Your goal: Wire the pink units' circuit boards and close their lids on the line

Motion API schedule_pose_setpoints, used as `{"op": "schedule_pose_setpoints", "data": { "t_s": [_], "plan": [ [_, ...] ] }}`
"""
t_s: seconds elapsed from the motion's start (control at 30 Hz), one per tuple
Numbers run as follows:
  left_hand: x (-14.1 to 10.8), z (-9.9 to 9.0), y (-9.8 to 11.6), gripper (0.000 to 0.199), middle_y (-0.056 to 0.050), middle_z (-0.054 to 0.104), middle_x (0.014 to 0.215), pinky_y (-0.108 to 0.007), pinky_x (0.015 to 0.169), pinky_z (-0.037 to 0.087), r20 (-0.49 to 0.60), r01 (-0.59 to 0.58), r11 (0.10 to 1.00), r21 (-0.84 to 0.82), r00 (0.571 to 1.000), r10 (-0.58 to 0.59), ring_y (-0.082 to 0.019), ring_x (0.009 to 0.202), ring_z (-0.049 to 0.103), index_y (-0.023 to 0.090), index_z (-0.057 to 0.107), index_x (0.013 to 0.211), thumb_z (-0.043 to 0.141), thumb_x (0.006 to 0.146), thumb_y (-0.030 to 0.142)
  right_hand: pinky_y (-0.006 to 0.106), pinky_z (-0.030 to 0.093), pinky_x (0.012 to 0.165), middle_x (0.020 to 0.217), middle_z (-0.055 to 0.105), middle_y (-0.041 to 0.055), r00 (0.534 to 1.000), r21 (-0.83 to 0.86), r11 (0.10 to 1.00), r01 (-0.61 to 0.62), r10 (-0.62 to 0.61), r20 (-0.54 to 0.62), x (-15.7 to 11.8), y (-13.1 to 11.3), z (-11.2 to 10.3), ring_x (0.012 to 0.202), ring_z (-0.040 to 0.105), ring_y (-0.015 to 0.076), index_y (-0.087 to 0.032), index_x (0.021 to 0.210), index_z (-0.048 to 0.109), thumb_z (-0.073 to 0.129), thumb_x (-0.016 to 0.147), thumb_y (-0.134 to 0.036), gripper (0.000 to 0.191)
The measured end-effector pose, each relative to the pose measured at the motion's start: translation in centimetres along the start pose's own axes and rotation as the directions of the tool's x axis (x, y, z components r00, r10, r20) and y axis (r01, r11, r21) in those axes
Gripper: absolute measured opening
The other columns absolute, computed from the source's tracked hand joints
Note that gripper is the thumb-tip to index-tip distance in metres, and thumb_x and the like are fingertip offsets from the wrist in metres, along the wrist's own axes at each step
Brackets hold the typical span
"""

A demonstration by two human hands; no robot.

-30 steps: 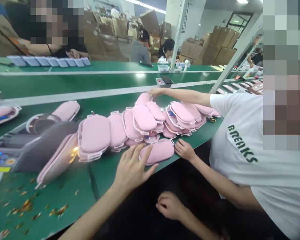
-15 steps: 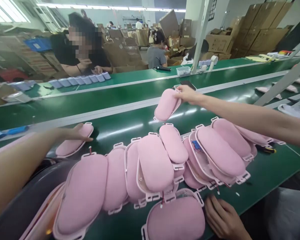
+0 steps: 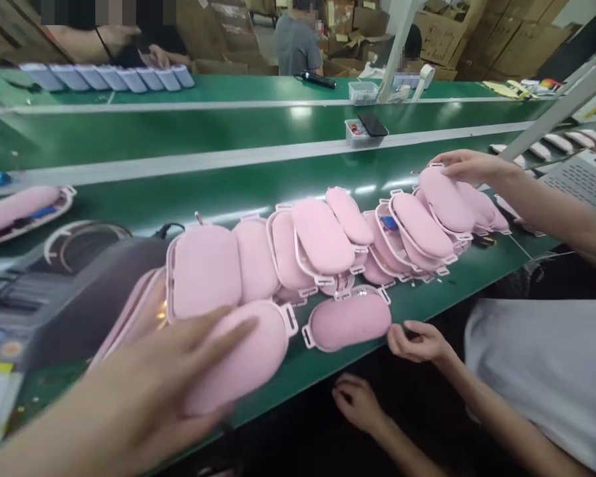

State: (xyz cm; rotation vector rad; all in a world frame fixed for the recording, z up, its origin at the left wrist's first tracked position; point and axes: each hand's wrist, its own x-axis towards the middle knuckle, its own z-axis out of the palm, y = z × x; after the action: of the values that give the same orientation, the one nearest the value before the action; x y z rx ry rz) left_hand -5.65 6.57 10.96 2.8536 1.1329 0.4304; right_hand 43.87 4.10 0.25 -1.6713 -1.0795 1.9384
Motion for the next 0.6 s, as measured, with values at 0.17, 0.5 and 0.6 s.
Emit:
{"op": "schedule_pose_setpoints", "data": {
  "t_s": [0.17,0.5,0.6],
  "plan": [
    [-5.0,8.2,7.3,0.082,-0.02,0.066,0.152,-0.053,0.098,0.067,-0.02,0.082,0.997,0.011,0.996,-0.082,-0.041,0.123,0.074,0.031,0.035,0.175,0.065,0.099,0.045,0.029,0.065,0.106,0.116,0.08,0.015,0.887,-0.278,0.852,0.443,-0.373,0.272,-0.8,-1.8,5.5,0.116,0.08,0.012,-0.014,0.095,0.077,0.062,0.108,-0.017,0.02],
    [-3.0,8.2,4.5,0.089,-0.007,0.066,0.156,-0.047,0.117,0.057,0.344,0.38,0.776,-0.504,0.912,-0.224,-0.036,0.134,0.071,0.031,0.056,0.163,0.052,0.096,0.088,0.035,0.064,0.083,0.101,0.081,0.0069,0.146,-0.642,-0.159,0.75,-0.907,0.395,-0.4,2.3,19.1,0.088,0.074,0.0193,-0.022,0.103,0.079,0.072,0.1,-0.02,0.008],
    [-2.0,6.6,3.9,0.087,-0.002,0.063,0.16,-0.052,0.117,0.055,0.44,0.453,0.716,-0.531,0.87,-0.223,-0.034,0.135,0.07,0.037,0.047,0.168,0.045,0.098,0.088,0.032,0.062,0.083,0.098,0.079,0.0081,0.126,-0.679,-0.081,0.729,-0.96,0.25,0.2,1.5,19.5,0.091,0.073,0.0185,-0.017,0.104,0.077,0.067,0.102,-0.018,0.011]
  ]
}}
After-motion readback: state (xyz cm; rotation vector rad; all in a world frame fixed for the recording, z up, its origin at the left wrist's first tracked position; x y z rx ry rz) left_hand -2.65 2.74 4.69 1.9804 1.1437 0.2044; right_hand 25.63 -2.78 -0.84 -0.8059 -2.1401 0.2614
